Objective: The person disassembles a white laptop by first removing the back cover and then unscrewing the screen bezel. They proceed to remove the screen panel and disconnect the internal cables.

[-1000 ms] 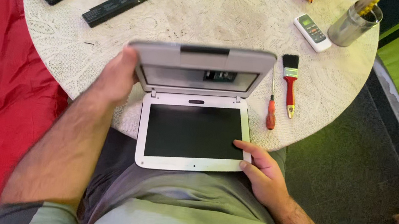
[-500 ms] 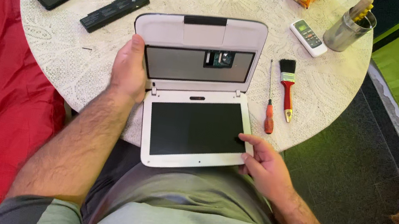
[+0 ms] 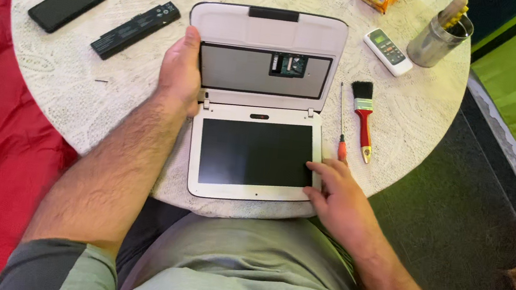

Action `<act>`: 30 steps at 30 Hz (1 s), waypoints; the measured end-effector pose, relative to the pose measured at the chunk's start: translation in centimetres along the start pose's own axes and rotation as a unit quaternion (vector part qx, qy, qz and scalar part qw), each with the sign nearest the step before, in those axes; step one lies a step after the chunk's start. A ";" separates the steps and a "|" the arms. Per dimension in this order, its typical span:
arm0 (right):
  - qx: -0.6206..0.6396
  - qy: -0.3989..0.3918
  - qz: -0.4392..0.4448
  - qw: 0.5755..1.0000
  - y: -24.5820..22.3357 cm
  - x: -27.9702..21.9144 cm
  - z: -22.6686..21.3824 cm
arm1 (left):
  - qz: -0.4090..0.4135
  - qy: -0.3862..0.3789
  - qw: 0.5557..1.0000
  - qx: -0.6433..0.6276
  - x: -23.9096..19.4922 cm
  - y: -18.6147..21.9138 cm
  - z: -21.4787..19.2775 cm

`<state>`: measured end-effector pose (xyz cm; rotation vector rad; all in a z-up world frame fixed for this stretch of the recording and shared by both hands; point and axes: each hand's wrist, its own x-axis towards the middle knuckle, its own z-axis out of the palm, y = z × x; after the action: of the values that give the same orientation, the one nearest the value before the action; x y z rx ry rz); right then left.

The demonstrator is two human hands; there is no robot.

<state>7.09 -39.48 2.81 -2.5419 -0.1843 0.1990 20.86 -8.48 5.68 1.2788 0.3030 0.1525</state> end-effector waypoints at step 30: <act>0.229 0.342 -0.079 0.908 3.1 1.7 -3.6 | -0.073 -0.174 0.978 -0.085 5.0 -3.7 -4.3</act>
<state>9.67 -43.66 3.83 -1.9707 -0.0526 -0.6390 24.12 -4.19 0.34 1.0864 0.0798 -0.1677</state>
